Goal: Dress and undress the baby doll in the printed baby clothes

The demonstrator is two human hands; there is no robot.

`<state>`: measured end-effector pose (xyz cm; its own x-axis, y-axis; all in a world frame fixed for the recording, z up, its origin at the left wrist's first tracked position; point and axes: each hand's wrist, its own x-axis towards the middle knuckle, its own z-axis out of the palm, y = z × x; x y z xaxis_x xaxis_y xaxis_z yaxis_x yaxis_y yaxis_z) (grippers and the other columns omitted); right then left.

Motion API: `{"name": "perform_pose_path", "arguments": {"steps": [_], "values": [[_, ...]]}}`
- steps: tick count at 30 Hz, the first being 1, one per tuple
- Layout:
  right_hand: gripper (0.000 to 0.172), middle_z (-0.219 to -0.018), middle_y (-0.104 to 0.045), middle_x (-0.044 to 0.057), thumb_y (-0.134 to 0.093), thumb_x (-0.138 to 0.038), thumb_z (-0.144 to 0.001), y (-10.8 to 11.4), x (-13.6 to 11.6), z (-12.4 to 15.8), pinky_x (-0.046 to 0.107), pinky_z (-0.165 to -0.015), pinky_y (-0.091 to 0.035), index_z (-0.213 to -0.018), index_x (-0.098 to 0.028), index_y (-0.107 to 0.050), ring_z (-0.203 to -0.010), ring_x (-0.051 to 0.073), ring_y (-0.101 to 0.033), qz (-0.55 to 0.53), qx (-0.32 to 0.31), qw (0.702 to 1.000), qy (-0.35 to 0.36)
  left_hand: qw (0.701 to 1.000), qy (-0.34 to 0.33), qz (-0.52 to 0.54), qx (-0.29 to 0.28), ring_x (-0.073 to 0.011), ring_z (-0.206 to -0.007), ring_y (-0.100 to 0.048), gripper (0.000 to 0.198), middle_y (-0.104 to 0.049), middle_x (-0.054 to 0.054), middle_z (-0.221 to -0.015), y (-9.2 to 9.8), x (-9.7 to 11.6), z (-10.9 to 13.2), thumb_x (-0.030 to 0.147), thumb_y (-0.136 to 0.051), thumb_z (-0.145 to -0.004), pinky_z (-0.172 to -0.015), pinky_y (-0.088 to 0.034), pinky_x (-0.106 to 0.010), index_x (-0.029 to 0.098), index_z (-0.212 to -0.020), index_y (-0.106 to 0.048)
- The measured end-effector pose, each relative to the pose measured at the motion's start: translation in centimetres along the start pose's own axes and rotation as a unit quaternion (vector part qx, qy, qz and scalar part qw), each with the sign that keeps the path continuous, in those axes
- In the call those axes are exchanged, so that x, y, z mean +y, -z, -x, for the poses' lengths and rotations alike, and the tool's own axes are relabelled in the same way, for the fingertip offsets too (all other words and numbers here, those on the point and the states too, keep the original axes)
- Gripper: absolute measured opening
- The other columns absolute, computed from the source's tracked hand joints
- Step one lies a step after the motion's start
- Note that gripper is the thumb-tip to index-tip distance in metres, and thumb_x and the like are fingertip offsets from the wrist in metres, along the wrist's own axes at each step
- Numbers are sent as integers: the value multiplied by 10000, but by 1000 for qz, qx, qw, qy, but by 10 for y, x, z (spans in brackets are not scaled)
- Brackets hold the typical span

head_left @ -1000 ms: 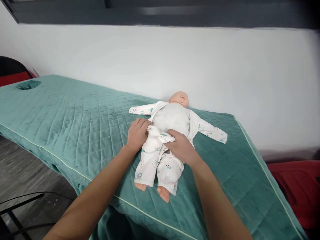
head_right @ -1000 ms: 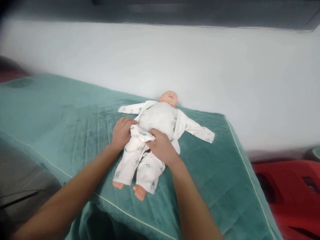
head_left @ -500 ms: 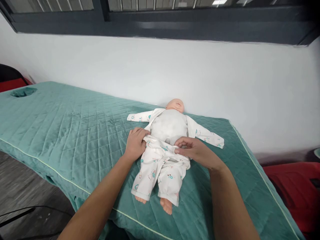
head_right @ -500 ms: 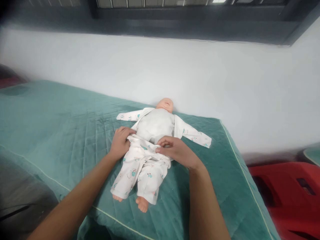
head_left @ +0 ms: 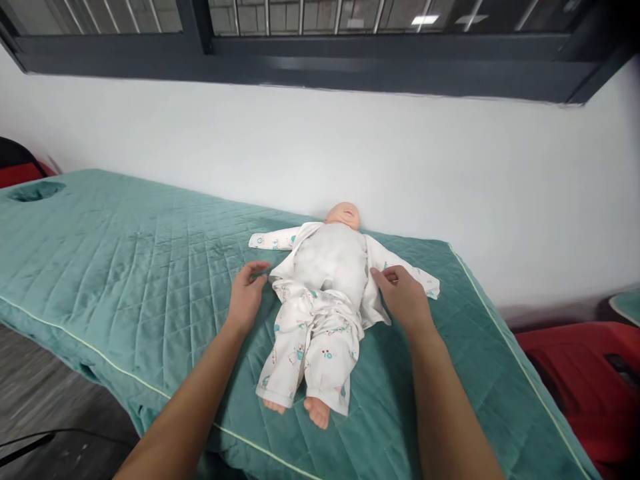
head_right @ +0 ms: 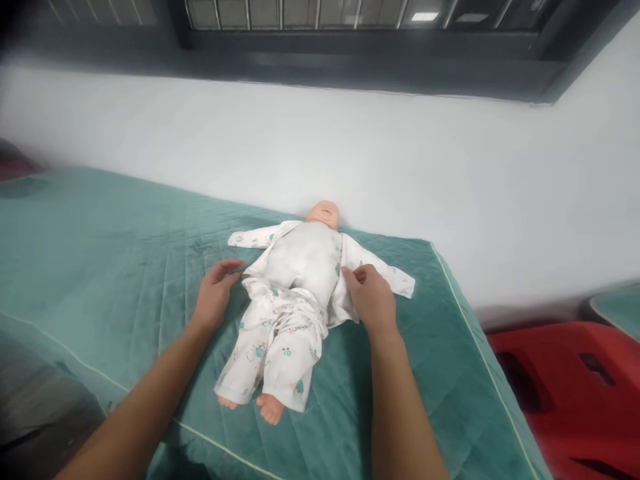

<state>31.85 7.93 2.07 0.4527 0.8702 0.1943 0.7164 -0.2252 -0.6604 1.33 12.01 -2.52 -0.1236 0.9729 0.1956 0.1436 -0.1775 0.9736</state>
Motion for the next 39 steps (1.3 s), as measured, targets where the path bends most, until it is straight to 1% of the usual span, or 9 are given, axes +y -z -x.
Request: {"name": "perform_pose_path", "arguments": {"steps": [3, 8, 11, 19, 24, 28, 33, 36, 39], "values": [[349, -817, -681, 45, -544, -562, -824, -7, 0, 2, 313, -697, -392, -792, -218, -601, -756, 201, -583, -2, -47, 999, 5, 996, 46, -68, -29, -260, -1093, -603, 355, -681, -107, -1146, -9, 6, -25, 406, -592, -814, -972, -441, -388, 160, -1064, -643], [336, -733, -642, 9, -483, -533, -873, -14, -5, 5, 299, -665, -379, -789, -221, -576, -697, 188, -560, -42, -58, 997, 25, 961, 74, -60, -258, -256, -887, -635, 382, -725, -64, -929, -21, 21, -63, 508, -663, -737, -761, -462, -325, 154, -879, -697], [333, -662, -589, -18, -456, -525, -895, -18, -3, 3, 289, -628, -365, -775, -227, -546, -651, 179, -527, -46, -65, 997, 25, 936, 89, -2, -340, -207, -805, -621, 320, -699, -27, -849, -19, 22, -73, 449, -712, -706, -697, -440, -282, 162, -844, -679], [384, -635, -517, -44, -448, -564, -898, -27, 6, 2, 276, -612, -360, -733, -223, -511, -631, 156, -477, -71, -49, 996, 11, 930, 166, 159, -286, -182, -762, -629, 370, -682, -37, -865, -1, 9, -70, 380, -767, -678, -674, -460, -275, 159, -947, -644], [330, -666, -579, -31, -521, -541, -861, -21, 7, 1, 287, -632, -375, -822, -215, -557, -657, 168, -517, -96, -36, 995, 12, 941, 182, 113, -262, -149, -680, -603, 417, -675, -25, -884, 9, 11, -66, 364, -768, -667, -573, -426, -240, 171, -1015, -642], [335, -682, -627, -5, -556, -543, -826, -10, 13, 0, 301, -628, -389, -850, -211, -595, -645, 182, -536, -104, -6, 994, -13, 969, 103, -20, -224, -190, -779, -623, 416, -670, -22, -993, 18, 10, -56, 304, -727, -662, -619, -457, -266, 203, -1054, -630], [279, -777, -670, 43, -589, -473, -793, 9, 35, 3, 334, -674, -419, -869, -209, -635, -706, 212, -584, -22, 57, 997, -53, 980, -70, -182, -41, -257, -995, -600, 403, -640, -68, -1081, 20, -8, -45, 251, -643, -725, -905, -470, -408, 205, -1124, -613], [233, -952, -667, 93, -562, -362, -804, 15, 39, 18, 354, -739, -443, -938, -190, -644, -795, 225, -602, 38, 118, 992, 18, 934, -210, -288, 6, -309, -1097, -540, 321, -604, -110, -1136, 18, -17, -37, 219, -594, -785, -957, -434, -481, 211, -1103, -637], [210, -1040, -656, 108, -485, -278, -878, 13, 27, 44, 363, -858, -431, -983, -188, -643, -949, 240, -592, 71, 131, 975, 163, 863, -327, -378, -76, -336, -1208, -463, 231, -620, -96, -1193, 14, -16, -27, 191, -567, -824, -1012, -372, -523, 235, -1017, -688]]}}
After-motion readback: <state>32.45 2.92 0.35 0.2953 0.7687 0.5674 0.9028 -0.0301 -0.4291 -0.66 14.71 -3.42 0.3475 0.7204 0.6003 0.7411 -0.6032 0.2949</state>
